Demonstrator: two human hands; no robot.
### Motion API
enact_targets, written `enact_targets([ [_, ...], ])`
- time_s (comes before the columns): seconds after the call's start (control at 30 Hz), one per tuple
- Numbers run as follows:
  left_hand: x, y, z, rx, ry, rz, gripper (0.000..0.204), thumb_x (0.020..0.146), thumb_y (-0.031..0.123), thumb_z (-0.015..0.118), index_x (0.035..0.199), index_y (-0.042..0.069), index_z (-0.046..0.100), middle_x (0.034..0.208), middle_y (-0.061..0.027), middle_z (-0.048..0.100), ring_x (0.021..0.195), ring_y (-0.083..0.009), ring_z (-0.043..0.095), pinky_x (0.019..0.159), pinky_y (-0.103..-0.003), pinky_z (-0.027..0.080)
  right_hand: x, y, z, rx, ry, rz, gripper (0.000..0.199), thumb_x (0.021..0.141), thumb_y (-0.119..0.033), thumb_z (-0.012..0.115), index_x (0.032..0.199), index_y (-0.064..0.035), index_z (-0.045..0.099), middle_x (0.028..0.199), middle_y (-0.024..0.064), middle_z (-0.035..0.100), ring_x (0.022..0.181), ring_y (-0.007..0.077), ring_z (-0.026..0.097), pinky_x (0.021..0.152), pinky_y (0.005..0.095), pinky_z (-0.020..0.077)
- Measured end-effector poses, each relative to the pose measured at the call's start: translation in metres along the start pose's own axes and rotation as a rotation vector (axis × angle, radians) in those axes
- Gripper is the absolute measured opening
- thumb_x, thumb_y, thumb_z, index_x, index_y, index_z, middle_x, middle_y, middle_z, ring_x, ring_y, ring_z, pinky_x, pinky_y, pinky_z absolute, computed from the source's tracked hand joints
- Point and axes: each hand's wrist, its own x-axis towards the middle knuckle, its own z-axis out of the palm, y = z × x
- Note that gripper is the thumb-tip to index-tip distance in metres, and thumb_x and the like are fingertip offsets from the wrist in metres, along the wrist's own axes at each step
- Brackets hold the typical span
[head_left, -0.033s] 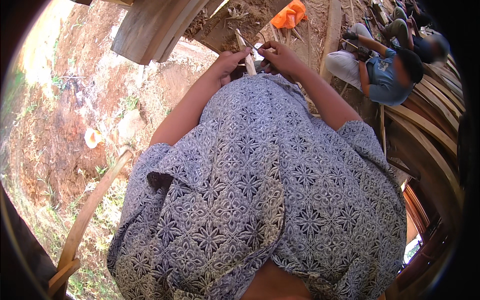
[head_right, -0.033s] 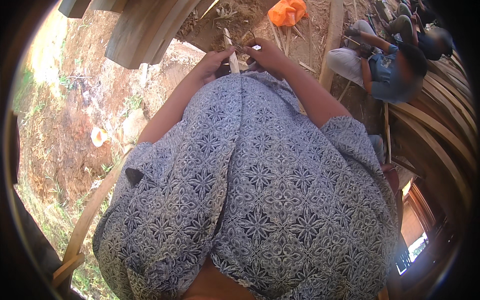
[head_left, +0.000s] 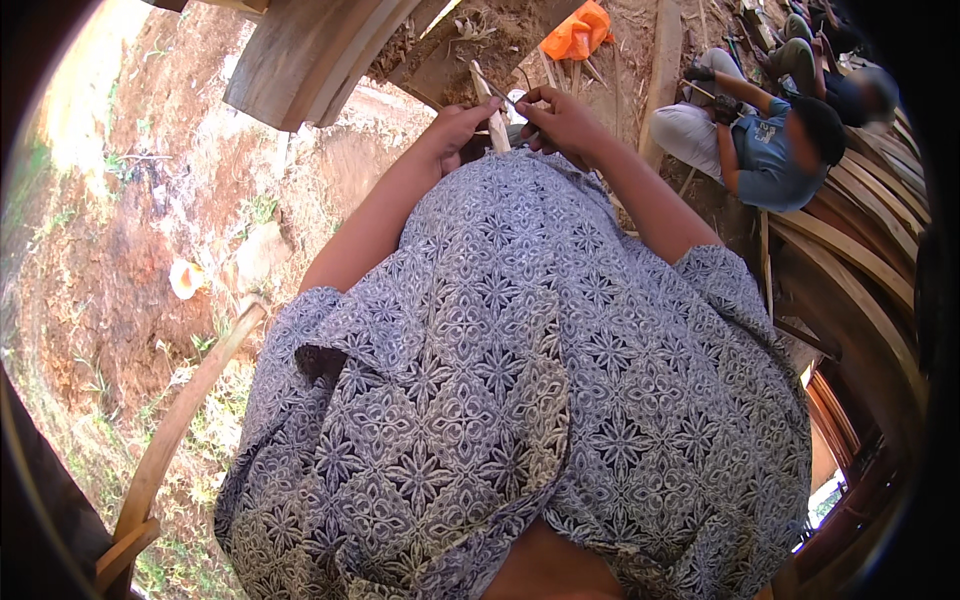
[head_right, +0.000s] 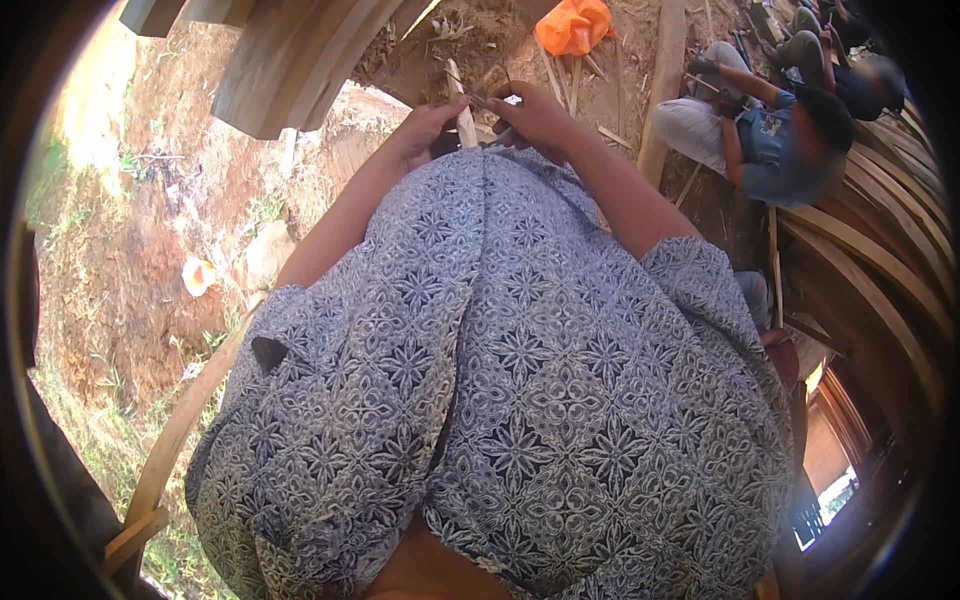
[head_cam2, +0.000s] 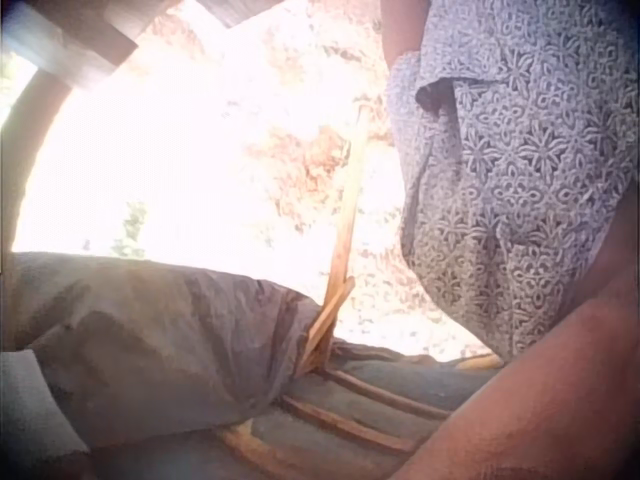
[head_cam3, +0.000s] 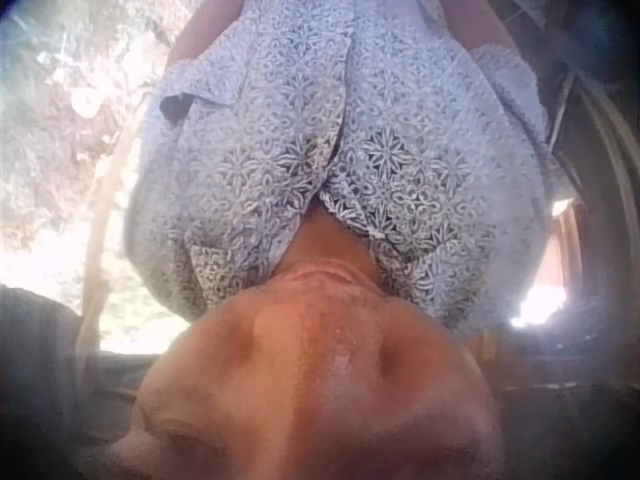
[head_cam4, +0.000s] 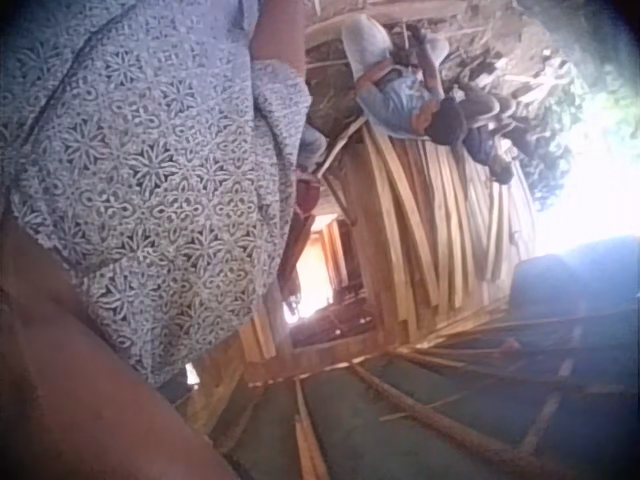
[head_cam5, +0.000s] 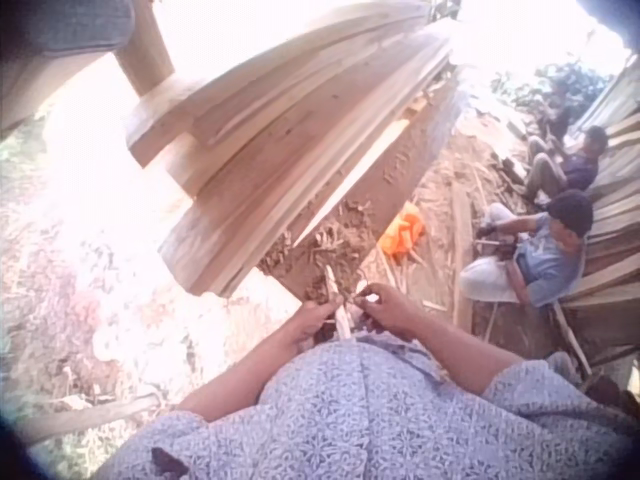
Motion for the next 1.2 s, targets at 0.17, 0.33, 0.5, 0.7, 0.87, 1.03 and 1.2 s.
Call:
enact_targets([
  [0.17,0.007,-0.004,-0.003,0.071,0.043,0.028,0.045,0.096,0.039,0.075,0.113,-0.001,0.063,0.095,-0.0087,0.069,0.082,-0.0194,0.072,0.070,-0.033,0.061,0.004,0.007,0.001,-0.009,0.012,-0.023,0.043,0.101,-0.035,0.067,0.129,-0.0042,0.058,0.089,0.0091,0.071,0.065,0.0129,0.066,0.058,0.0274,0.0518],
  [0.33,0.029,-0.012,-0.016,0.226,0.059,0.086,0.050,0.094,0.036,0.077,0.114,-0.008,0.063,0.100,-0.0153,0.072,0.081,-0.0210,0.074,0.067,-0.033,0.060,0.010,0.017,0.004,0.024,-0.001,-0.080,0.038,0.101,-0.033,0.068,0.124,-0.0040,0.059,0.089,0.0102,0.072,0.068,0.0141,0.066,0.061,0.0292,0.0522],
  [0.5,0.025,-0.016,-0.012,0.241,0.076,0.088,0.043,0.095,0.034,0.076,0.108,-0.006,0.066,0.094,-0.0134,0.073,0.076,-0.0187,0.072,0.063,-0.032,0.058,0.007,0.016,0.001,0.016,-0.019,-0.091,0.037,0.102,-0.033,0.067,0.124,-0.0048,0.058,0.089,0.0095,0.072,0.068,0.0145,0.066,0.061,0.0295,0.0528],
  [0.7,0.025,-0.036,-0.008,0.204,0.074,0.142,0.035,0.097,0.032,0.073,0.099,-0.002,0.066,0.086,-0.0096,0.071,0.069,-0.0167,0.070,0.061,-0.030,0.056,-0.001,0.021,0.005,0.042,-0.039,-0.054,0.037,0.103,-0.035,0.066,0.125,-0.0060,0.059,0.090,0.0079,0.072,0.067,0.0141,0.067,0.060,0.0282,0.0525],
  [0.87,0.025,-0.037,-0.007,0.230,0.051,0.142,0.029,0.101,0.031,0.069,0.101,0.003,0.062,0.084,-0.0067,0.066,0.068,-0.0174,0.068,0.060,-0.030,0.056,-0.008,0.017,0.008,0.124,-0.006,-0.006,0.038,0.103,-0.036,0.065,0.126,-0.0067,0.058,0.092,0.0075,0.070,0.067,0.0144,0.066,0.059,0.0281,0.0518],
  [1.03,0.020,-0.036,-0.004,0.248,0.058,0.124,0.032,0.101,0.034,0.069,0.104,0.003,0.061,0.084,-0.0069,0.066,0.070,-0.0182,0.068,0.062,-0.031,0.056,-0.017,0.020,0.009,0.232,0.033,0.028,0.040,0.103,-0.037,0.065,0.128,-0.0080,0.056,0.091,0.0072,0.069,0.066,0.0148,0.065,0.060,0.0291,0.0518],
  [1.2,0.023,-0.012,-0.019,0.275,0.108,0.098,0.035,0.101,0.035,0.069,0.108,0.002,0.061,0.088,-0.0077,0.068,0.072,-0.0197,0.070,0.062,-0.032,0.057,0.007,0.010,0.017,0.308,0.028,0.042,0.039,0.103,-0.037,0.065,0.128,-0.0090,0.056,0.094,0.0071,0.069,0.067,0.0154,0.066,0.061,0.0299,0.0523],
])
